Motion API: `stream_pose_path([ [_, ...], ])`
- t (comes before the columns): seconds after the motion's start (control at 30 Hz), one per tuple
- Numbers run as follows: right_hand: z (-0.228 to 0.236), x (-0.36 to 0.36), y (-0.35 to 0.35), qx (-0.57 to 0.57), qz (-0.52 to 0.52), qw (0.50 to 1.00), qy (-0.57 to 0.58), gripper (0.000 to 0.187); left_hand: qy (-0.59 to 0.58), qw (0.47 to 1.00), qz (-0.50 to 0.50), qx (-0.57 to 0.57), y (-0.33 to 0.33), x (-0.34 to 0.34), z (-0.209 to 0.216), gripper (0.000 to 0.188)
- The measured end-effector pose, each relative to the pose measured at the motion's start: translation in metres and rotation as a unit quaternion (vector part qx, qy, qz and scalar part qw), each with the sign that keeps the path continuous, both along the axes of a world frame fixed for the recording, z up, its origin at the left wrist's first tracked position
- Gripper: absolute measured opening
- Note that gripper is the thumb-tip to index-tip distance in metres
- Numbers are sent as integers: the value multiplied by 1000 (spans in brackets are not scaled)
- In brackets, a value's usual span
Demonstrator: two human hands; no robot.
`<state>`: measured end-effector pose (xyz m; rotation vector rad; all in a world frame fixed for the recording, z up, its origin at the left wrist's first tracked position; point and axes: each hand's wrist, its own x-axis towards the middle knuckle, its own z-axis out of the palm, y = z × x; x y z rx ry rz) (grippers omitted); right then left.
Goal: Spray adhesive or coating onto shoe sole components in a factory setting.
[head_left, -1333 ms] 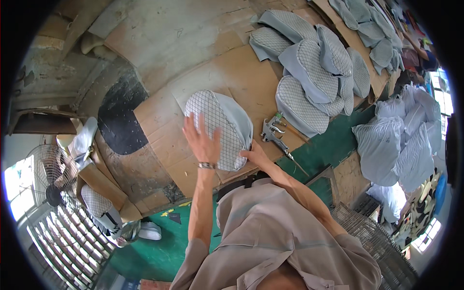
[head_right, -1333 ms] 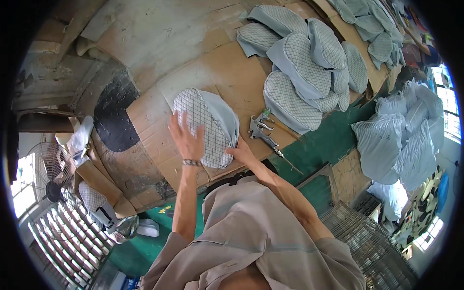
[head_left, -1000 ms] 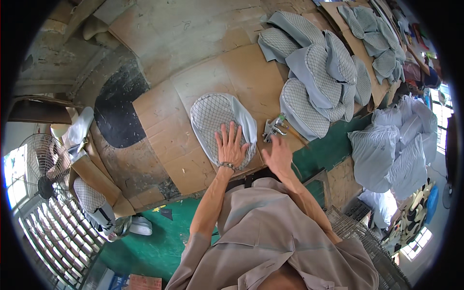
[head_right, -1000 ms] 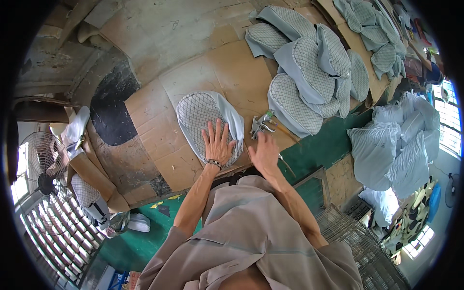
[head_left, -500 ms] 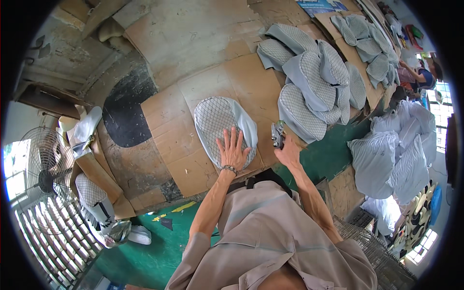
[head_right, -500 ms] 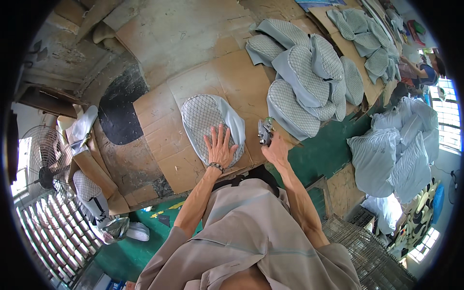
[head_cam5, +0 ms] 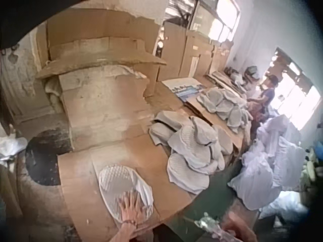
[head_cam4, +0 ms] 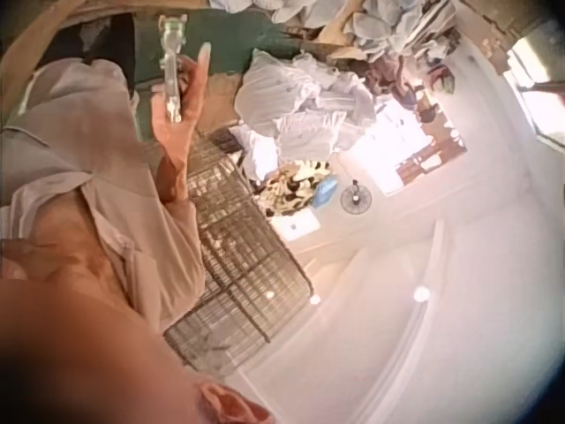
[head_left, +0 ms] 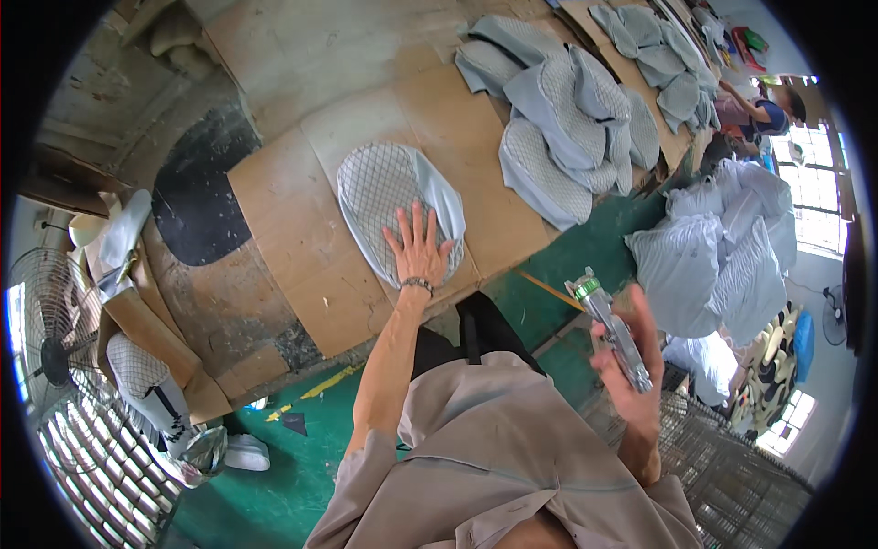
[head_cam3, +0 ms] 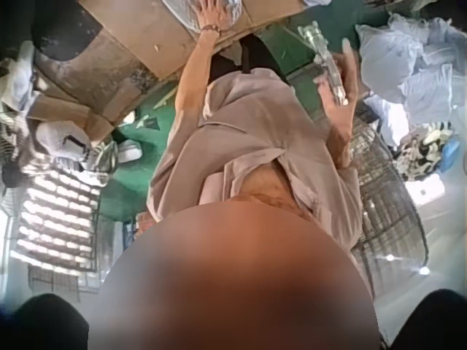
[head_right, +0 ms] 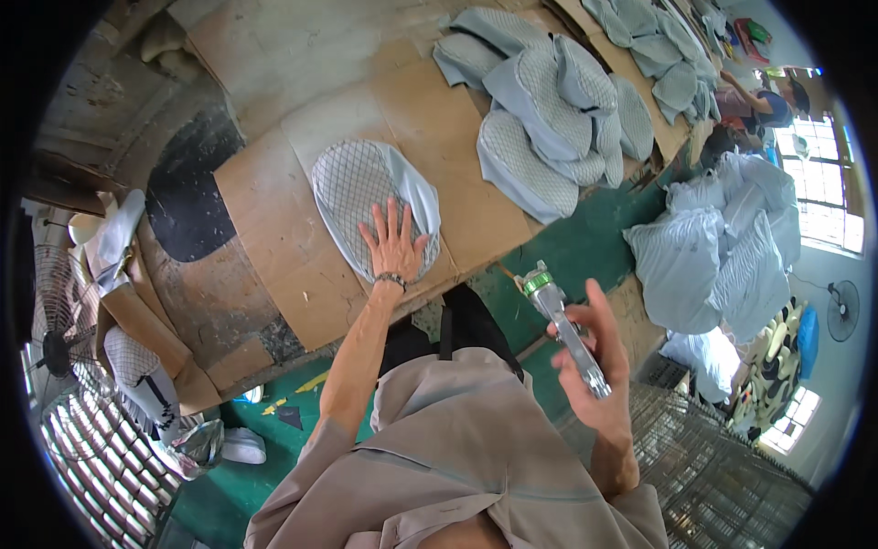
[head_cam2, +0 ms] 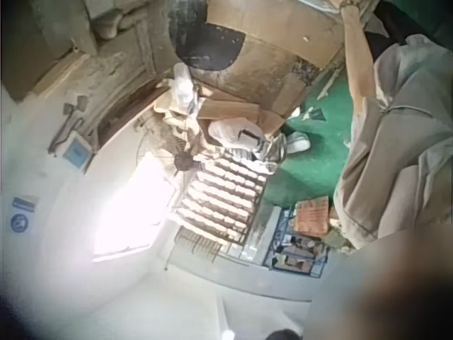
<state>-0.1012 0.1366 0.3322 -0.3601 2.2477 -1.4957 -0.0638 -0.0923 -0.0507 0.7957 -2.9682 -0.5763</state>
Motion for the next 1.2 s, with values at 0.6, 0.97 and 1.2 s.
stream_pose_path([
  [0.6,90,44,-49,157,371,898,180,73,-20,1000,13,-6,2,3,-2,75],
  [0.97,100,60,-68,194,307,910,199,68,0,1000,14,8,0,5,-8,75],
  [1.2,108,76,-60,198,275,928,153,67,31,999,15,15,1,1,-6,76],
])
